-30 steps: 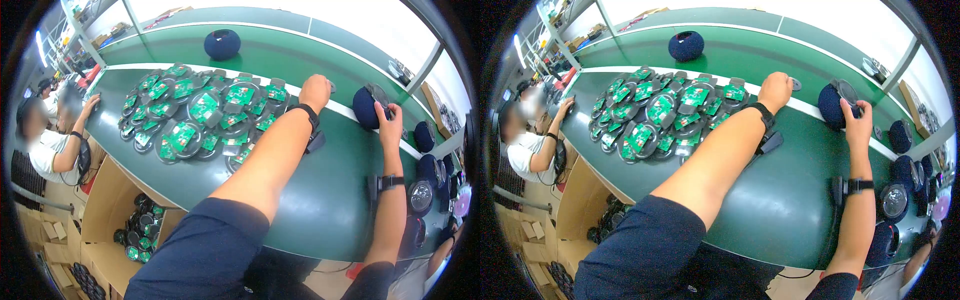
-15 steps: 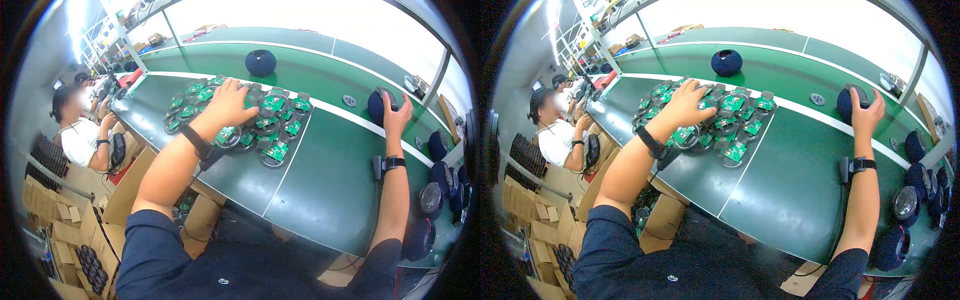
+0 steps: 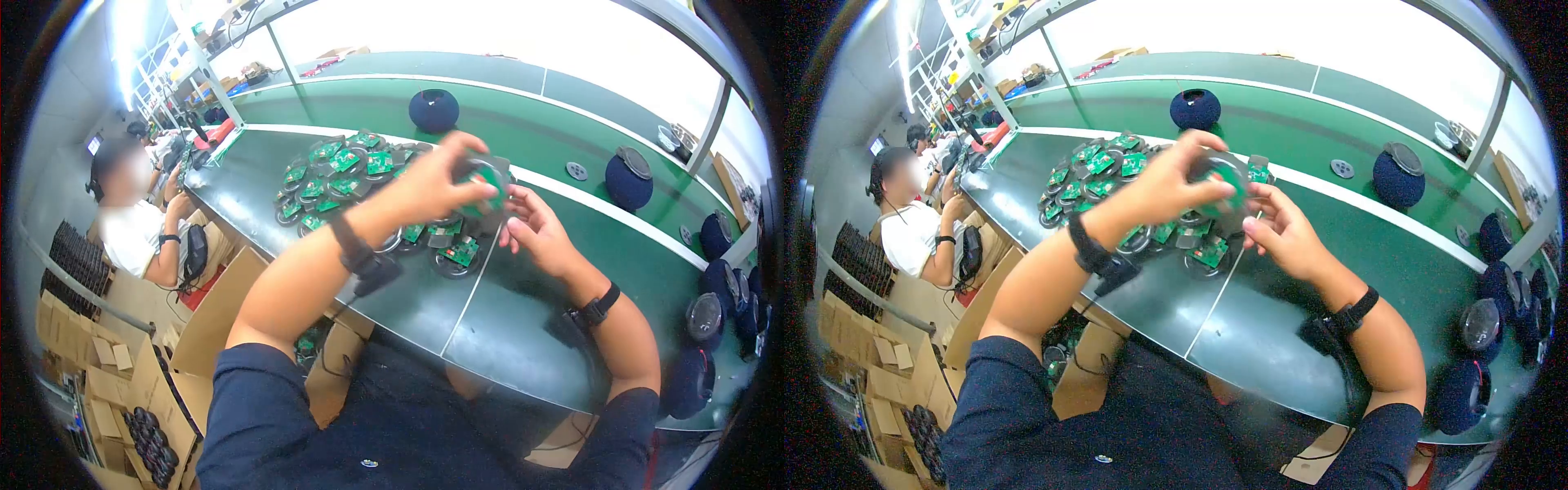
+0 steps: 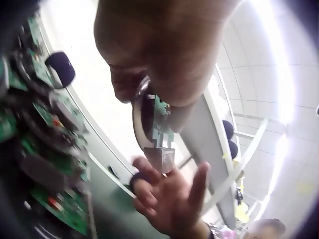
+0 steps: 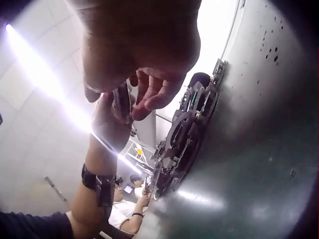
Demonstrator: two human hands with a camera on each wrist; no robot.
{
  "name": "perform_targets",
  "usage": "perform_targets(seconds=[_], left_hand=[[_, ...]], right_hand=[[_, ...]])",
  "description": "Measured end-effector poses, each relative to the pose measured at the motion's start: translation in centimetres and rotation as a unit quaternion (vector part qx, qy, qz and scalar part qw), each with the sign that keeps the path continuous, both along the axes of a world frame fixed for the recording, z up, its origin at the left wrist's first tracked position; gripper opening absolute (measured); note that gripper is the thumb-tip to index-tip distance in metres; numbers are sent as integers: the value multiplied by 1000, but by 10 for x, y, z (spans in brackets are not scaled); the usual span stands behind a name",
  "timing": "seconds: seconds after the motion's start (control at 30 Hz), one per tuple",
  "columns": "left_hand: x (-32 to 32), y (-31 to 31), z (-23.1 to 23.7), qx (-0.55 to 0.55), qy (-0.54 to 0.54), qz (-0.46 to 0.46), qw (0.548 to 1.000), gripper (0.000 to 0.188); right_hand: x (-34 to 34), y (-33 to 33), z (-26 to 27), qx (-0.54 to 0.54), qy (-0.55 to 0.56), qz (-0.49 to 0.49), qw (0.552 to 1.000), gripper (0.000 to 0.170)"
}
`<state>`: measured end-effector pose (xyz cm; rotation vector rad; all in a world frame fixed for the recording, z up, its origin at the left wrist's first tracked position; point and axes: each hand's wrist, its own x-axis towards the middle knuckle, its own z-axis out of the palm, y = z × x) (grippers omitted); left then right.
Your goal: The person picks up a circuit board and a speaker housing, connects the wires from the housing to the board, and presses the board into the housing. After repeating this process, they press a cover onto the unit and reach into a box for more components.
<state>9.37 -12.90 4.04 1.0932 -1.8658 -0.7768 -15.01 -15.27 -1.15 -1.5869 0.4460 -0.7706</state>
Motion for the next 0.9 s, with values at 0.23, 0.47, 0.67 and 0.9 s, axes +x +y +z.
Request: perform_targets(seconds=[0.23, 0.47, 0.67, 0.9], left_hand=[[-25, -85, 3, -50, -161, 143, 975, 61], [66, -191, -8, 56, -427, 350, 832, 63], [81, -215, -27, 72, -474, 318, 818, 51], [83, -217, -32, 20, -440, 278, 854, 44]], right_hand=[[-22, -44, -28, 90, -33, -101, 990, 38], [-30, -63, -39, 171, -83, -81, 978, 39], [-31, -68, -42, 189, -97, -54, 976, 43], [-34, -68, -42, 199, -87, -48, 975, 43]])
